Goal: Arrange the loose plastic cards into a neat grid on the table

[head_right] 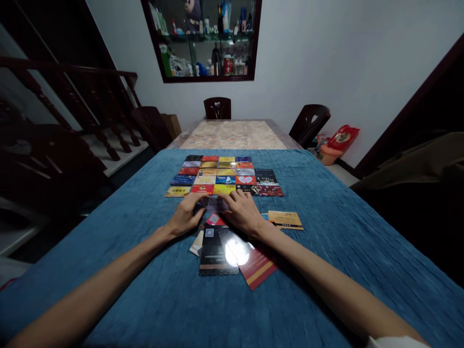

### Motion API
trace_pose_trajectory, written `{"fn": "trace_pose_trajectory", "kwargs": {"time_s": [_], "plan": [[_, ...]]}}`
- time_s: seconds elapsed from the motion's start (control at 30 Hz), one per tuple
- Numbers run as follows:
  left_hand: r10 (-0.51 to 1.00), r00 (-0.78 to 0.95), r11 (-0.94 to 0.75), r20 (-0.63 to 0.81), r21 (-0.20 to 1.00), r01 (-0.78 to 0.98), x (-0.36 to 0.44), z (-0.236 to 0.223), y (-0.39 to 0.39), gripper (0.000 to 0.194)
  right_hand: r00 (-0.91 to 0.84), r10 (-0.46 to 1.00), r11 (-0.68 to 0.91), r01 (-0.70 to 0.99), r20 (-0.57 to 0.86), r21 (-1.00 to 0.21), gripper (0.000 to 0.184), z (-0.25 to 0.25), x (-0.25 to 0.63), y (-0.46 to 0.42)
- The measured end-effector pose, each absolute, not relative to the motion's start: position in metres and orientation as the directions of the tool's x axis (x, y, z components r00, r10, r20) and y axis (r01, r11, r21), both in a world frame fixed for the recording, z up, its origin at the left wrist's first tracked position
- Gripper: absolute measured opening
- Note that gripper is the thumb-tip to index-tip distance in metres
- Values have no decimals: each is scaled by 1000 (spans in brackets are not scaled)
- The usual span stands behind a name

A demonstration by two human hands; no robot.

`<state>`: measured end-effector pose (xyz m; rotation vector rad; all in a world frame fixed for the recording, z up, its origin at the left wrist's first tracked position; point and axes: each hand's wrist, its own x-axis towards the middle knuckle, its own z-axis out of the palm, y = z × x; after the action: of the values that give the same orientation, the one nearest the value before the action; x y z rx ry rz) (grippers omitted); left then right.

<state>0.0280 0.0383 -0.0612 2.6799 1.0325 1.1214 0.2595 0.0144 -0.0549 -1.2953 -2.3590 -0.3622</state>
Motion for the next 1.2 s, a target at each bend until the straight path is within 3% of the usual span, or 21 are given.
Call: {"fn": "trace_pose_trajectory", "kwargs": {"time_s": [0.3, 0.87, 1.2], "plan": [[628, 535, -765, 565, 321, 558, 30, -60, 37, 42, -488, 719, 590, 805, 494, -64, 44, -59, 262, 18], [613, 586, -785, 530, 329, 525, 26, -56, 36, 51, -530, 708, 577, 815, 468, 51, 50, -52, 266, 17], [595, 632, -803, 496, 338, 491, 22, -51, 44, 52, -551, 678, 626, 780, 486, 11, 48, -44, 271, 19]]}}
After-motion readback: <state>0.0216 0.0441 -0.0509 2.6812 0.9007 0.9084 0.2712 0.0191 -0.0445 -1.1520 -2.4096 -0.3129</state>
